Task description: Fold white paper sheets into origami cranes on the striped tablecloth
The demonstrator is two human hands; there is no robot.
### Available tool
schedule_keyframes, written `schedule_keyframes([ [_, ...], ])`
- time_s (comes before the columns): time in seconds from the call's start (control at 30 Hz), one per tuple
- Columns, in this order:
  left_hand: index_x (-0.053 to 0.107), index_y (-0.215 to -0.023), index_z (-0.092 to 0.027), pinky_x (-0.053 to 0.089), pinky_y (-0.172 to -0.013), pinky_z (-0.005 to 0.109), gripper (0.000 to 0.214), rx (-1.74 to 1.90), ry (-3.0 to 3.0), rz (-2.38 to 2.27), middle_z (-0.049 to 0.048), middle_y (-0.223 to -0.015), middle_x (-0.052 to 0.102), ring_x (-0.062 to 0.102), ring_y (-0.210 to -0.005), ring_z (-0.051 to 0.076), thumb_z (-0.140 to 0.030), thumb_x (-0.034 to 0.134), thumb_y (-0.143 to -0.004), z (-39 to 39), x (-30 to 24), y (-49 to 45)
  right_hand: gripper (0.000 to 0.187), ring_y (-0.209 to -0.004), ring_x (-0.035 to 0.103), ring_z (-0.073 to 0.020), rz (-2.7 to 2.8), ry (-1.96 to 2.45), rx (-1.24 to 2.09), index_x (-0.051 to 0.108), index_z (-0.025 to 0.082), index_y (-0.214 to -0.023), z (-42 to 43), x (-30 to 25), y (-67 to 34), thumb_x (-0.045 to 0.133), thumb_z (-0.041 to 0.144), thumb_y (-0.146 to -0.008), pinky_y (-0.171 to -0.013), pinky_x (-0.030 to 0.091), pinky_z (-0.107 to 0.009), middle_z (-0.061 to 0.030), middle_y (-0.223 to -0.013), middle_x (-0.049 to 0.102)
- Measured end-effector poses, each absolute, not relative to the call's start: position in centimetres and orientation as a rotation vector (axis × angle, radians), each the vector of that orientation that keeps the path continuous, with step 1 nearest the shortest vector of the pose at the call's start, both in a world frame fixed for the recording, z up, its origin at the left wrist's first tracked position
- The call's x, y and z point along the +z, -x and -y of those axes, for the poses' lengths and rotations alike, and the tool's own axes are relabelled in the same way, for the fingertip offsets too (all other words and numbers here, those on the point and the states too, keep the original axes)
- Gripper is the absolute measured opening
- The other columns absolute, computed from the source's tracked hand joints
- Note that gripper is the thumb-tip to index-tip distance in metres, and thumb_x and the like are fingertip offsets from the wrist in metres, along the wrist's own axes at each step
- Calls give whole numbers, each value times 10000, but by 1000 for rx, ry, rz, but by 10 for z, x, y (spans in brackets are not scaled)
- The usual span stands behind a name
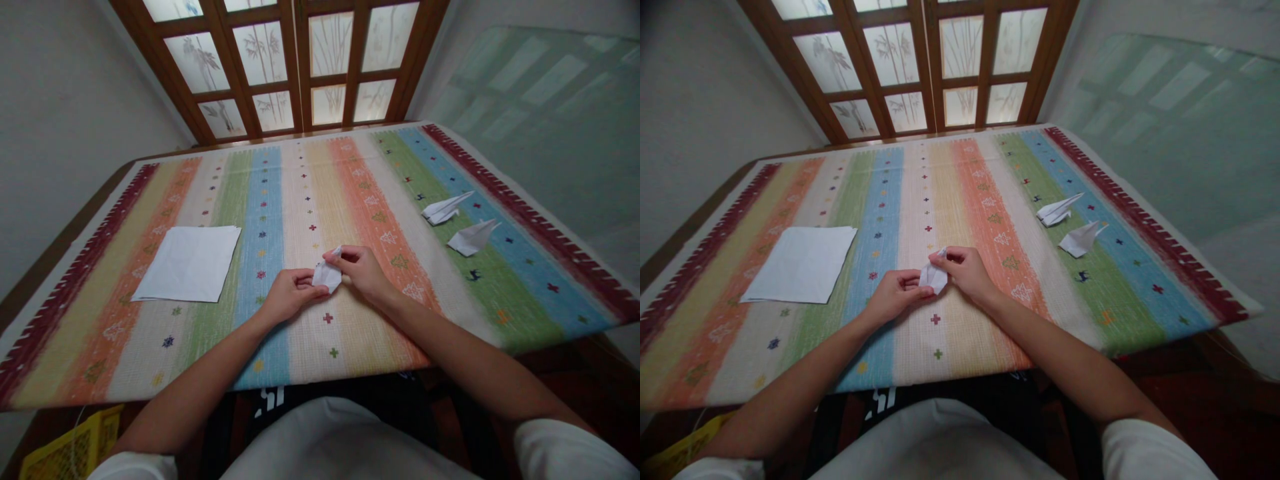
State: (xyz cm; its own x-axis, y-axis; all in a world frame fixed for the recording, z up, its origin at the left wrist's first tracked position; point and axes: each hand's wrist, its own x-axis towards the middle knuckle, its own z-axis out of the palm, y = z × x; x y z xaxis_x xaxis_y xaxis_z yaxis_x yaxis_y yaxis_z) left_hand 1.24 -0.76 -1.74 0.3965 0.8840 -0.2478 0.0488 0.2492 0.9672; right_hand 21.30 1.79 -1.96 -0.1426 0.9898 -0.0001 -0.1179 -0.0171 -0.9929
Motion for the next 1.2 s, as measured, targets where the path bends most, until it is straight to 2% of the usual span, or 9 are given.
schedule_keyframes([
  [0.1,779,-1191,-146,644,-781,356,544,829,-1138,-990,116,-1001,835,800,-832,228,-309,937,-697,6,-15,-12,423,-722,660,-167,967,995,1367,801,235,-840,-26,-21,-218,919,618,-703,-699,535,-309,-17,-817,749],
  [0.17,758,-1216,-133,653,-813,372,567,858,-1116,-979,133,-1029,831,805,-856,232,-303,937,-706,5,-15,-11,474,-756,675,-164,830,953,1363,796,251,-902,-31,-22,-222,950,625,-656,-735,551,-304,-6,-844,746],
  [0.4,705,-1166,-167,646,-754,301,500,967,-1158,-939,85,-985,817,803,-802,195,-271,915,-724,5,-14,-13,470,-677,642,-142,875,975,1424,801,230,-892,-25,-24,-218,972,591,-644,-614,507,-263,-8,-797,736],
  [0.53,706,-1045,-165,643,-695,297,346,970,-1206,-1009,45,-820,797,787,-700,191,-310,869,-778,5,-12,-12,473,-768,695,-177,994,956,1465,810,228,-934,-20,-21,-213,972,568,-648,-706,567,-303,-35,-866,771],
  [0.63,716,-1004,-164,643,-666,292,310,1000,-1211,-1062,31,-764,779,776,-665,185,-328,857,-782,5,-11,-11,488,-826,715,-200,1063,944,1484,811,238,-1006,-20,-19,-214,963,543,-658,-736,587,-326,-46,-927,788],
  [0.73,721,-978,-166,651,-673,292,293,1039,-1214,-1087,28,-767,773,771,-662,175,-324,858,-773,5,-10,-10,433,-849,722,-205,1155,938,1494,803,240,-1036,-19,-18,-215,938,476,-700,-720,584,-322,-52,-966,797],
  [0.9,716,-963,-170,641,-657,277,258,1061,-1277,-1098,31,-766,764,758,-673,166,-317,841,-791,5,-10,-10,216,-777,712,-203,1327,1022,1376,806,218,-864,-17,-18,-216,864,405,-771,-697,567,-334,-50,-854,786],
  [1.03,702,-1033,-172,570,-556,225,304,1047,-1371,-1118,36,-811,760,717,-631,142,-335,832,-810,7,-11,-10,140,-778,719,-207,1414,1053,1186,836,232,-823,-16,-16,-218,828,369,-791,-716,552,-340,-56,-854,803],
  [1.2,676,-1061,-181,533,-557,221,303,1043,-1453,-1109,50,-892,747,716,-686,146,-409,777,-888,9,-10,-10,108,-650,643,-159,1434,1047,1155,830,232,-848,-12,-12,-216,825,332,-806,-624,502,-300,-31,-800,773],
])
